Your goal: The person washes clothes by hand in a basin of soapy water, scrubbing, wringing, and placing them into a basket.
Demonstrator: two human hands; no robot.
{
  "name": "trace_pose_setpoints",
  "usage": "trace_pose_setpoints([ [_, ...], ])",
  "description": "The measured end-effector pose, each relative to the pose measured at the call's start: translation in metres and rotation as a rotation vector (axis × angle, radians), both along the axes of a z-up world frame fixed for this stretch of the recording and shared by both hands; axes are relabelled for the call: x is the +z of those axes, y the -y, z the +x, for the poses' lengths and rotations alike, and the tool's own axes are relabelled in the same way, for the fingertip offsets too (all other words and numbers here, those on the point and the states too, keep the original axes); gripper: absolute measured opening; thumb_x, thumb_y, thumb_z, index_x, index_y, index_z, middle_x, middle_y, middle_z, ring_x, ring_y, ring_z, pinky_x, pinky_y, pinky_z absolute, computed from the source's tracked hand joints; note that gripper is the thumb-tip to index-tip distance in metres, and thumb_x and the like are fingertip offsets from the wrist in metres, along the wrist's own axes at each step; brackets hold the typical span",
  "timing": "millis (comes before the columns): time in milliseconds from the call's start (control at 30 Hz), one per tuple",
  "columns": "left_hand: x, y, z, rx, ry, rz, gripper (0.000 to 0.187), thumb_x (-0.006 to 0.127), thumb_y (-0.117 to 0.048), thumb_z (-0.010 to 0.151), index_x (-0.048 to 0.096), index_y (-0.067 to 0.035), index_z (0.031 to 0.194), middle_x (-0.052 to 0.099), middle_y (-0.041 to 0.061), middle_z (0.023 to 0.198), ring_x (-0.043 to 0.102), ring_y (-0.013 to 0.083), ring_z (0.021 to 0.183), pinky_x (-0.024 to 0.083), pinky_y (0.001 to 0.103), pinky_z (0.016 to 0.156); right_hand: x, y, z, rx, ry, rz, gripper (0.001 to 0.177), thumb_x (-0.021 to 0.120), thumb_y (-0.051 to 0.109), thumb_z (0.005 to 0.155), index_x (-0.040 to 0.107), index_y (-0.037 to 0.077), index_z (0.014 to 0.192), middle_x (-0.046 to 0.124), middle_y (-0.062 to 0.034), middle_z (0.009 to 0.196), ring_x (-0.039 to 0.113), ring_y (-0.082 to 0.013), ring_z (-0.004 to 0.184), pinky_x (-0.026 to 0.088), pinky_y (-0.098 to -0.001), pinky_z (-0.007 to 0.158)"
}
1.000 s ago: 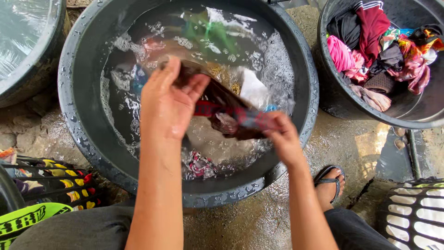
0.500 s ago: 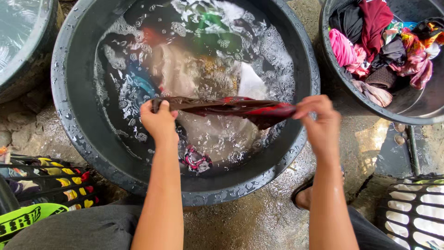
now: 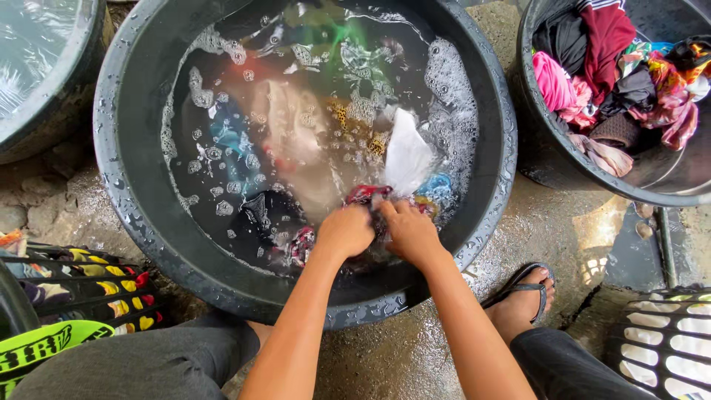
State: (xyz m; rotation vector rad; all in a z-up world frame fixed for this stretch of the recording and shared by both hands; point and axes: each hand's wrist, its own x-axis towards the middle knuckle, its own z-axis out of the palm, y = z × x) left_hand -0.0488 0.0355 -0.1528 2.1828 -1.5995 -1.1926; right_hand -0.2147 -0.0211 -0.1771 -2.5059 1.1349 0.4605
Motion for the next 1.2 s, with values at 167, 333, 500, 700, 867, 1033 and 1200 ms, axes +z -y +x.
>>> trace_pose_setpoints([
  [167,0.111,0.021,0.025,0.201,-0.72,-0.585,0.024,0.066,-0.021,0.09,0.068,-0.004,0.107,0.076,0.009,0.099,0.074,0.0251,0.095,0.056,0.039,0.087,0.043,0.01,0.012,-0.716,0.743,0.548,0.026,0.075,0.017,0.097,0.071,0.004,0.119,0.073,-0.0226,0.106,0.069,-0.0248,0.079,0.053,-0.0388,0.07],
  [333,0.115,0.023,0.033,1.331,-1.074,-0.544,0.027,0.064,-0.03,0.102,0.063,-0.006,0.115,0.059,0.006,0.1,0.057,0.0183,0.087,0.045,0.038,0.078,0.116,-0.009,0.035,-0.802,1.517,0.755,0.045,0.057,-0.006,0.098,0.056,0.006,0.141,0.065,-0.0156,0.129,0.068,-0.0201,0.108,0.059,-0.0338,0.093],
  [500,0.104,0.032,-0.003,1.351,-1.545,-0.535,0.031,0.063,-0.035,0.089,0.064,-0.011,0.108,0.069,0.002,0.102,0.067,0.0141,0.087,0.054,0.032,0.076,0.123,-0.028,0.051,-0.899,1.824,1.086,0.064,0.058,-0.007,0.093,0.037,0.014,0.15,0.06,-0.0085,0.132,0.064,-0.0234,0.116,0.057,-0.0412,0.094],
  [700,0.076,0.012,-0.013,0.869,-0.543,-0.893,0.032,0.085,-0.022,0.089,0.057,-0.007,0.095,0.059,0.0,0.085,0.056,0.0103,0.076,0.049,0.027,0.067,0.079,-0.01,0.014,-0.793,1.522,1.664,0.068,0.079,0.038,0.08,0.052,0.017,0.139,0.068,-0.0113,0.124,0.07,-0.0319,0.106,0.059,-0.0469,0.093],
  [867,0.06,0.012,-0.049,0.562,-0.645,-0.885,0.036,0.084,-0.014,0.095,0.051,-0.006,0.082,0.049,0.0,0.074,0.046,0.0132,0.074,0.04,0.03,0.065,0.094,0.009,0.029,-1.271,1.504,1.145,0.028,0.067,0.037,0.088,0.075,0.01,0.091,0.072,-0.0065,0.092,0.067,-0.0248,0.085,0.052,-0.046,0.068],
  [1033,0.079,0.041,-0.038,0.735,-2.057,-0.335,0.014,0.073,-0.018,0.107,0.072,-0.004,0.111,0.066,0.0,0.083,0.06,0.0094,0.067,0.047,0.025,0.054,0.167,-0.026,0.043,-0.641,1.566,-0.249,0.039,0.075,0.032,0.104,0.056,0.009,0.079,0.072,-0.0089,0.111,0.066,-0.0287,0.111,0.051,-0.0446,0.101],
  [1200,0.149,0.044,0.005,-0.03,-1.588,-0.458,0.011,0.065,-0.019,0.098,0.069,-0.01,0.103,0.064,-0.003,0.092,0.061,0.0091,0.087,0.05,0.024,0.08,0.212,-0.036,0.034,-0.009,1.255,-0.676,0.046,0.072,0.049,0.086,0.058,0.008,0.069,0.07,-0.0077,0.107,0.063,-0.0414,0.119,0.046,-0.0566,0.106],
])
